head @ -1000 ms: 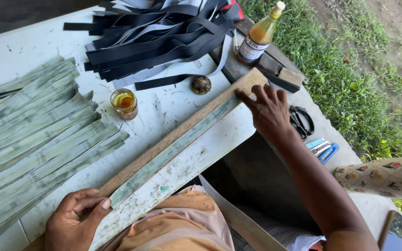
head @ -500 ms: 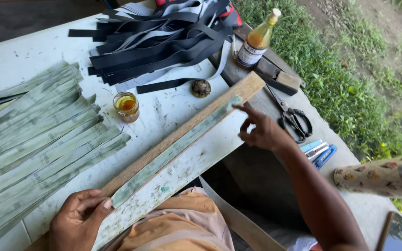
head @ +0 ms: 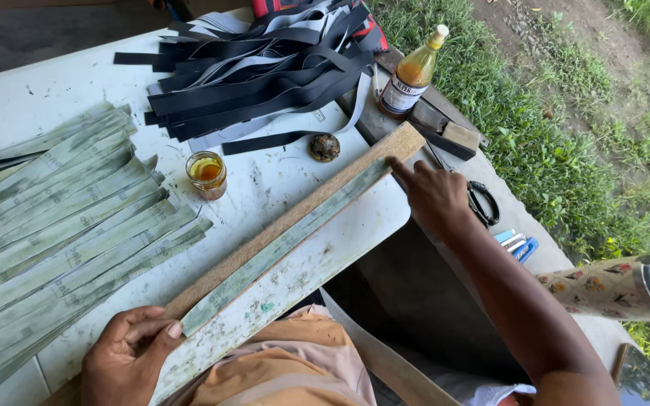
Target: The person assembles rubber strips by applying adhesive from a small jar, then pressing a black rubber strip onto a light-colored strip using a wooden block as a guide. The person repeatedly picks up strips, applies adhesive, and joins them, stacking the finished pieces on the table.
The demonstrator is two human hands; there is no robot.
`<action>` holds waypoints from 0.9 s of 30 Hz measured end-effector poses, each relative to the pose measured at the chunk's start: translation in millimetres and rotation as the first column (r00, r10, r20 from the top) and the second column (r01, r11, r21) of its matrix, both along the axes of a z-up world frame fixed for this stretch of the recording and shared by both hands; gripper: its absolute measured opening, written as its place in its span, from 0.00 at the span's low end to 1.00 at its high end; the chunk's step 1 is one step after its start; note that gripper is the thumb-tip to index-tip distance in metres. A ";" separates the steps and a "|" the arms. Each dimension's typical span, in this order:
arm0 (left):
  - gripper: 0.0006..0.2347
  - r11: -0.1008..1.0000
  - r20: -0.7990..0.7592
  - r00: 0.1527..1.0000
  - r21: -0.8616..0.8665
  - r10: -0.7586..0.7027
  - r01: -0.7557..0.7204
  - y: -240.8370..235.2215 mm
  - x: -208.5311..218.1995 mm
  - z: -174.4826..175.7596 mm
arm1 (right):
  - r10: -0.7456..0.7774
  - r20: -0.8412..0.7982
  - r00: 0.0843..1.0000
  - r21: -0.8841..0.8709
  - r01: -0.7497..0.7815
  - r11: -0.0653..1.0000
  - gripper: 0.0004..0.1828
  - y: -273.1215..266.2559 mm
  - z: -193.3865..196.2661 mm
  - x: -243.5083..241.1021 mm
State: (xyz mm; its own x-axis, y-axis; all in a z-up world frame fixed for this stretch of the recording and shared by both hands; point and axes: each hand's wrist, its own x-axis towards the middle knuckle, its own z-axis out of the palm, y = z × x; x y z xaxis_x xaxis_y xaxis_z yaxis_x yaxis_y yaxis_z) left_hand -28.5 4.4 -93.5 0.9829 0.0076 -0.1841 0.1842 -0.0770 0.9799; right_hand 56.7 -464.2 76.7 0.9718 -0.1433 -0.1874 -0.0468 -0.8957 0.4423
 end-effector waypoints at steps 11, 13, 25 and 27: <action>0.16 0.998 -0.025 1.000 -0.056 0.015 -0.016 -1.9 8.1 -8.8 | 0.060 0.142 0.988 0.713 -0.144 0.687 0.40 -33.3 -20.8 -7.7; 0.16 0.997 -0.013 1.000 -0.083 0.002 -0.003 0.5 7.0 -15.0 | -0.077 -0.053 0.996 0.687 0.093 0.721 0.43 -40.8 -13.6 11.8; 0.16 0.828 0.229 0.936 -0.442 -0.268 0.345 -78.0 30.9 121.9 | 0.421 0.474 0.773 0.611 -0.633 0.475 0.67 72.1 28.3 -19.8; 0.15 0.731 0.325 0.877 -0.489 -0.354 0.476 -93.5 44.9 159.4 | 0.472 0.425 0.772 0.609 -0.630 0.482 0.66 103.8 27.1 -11.0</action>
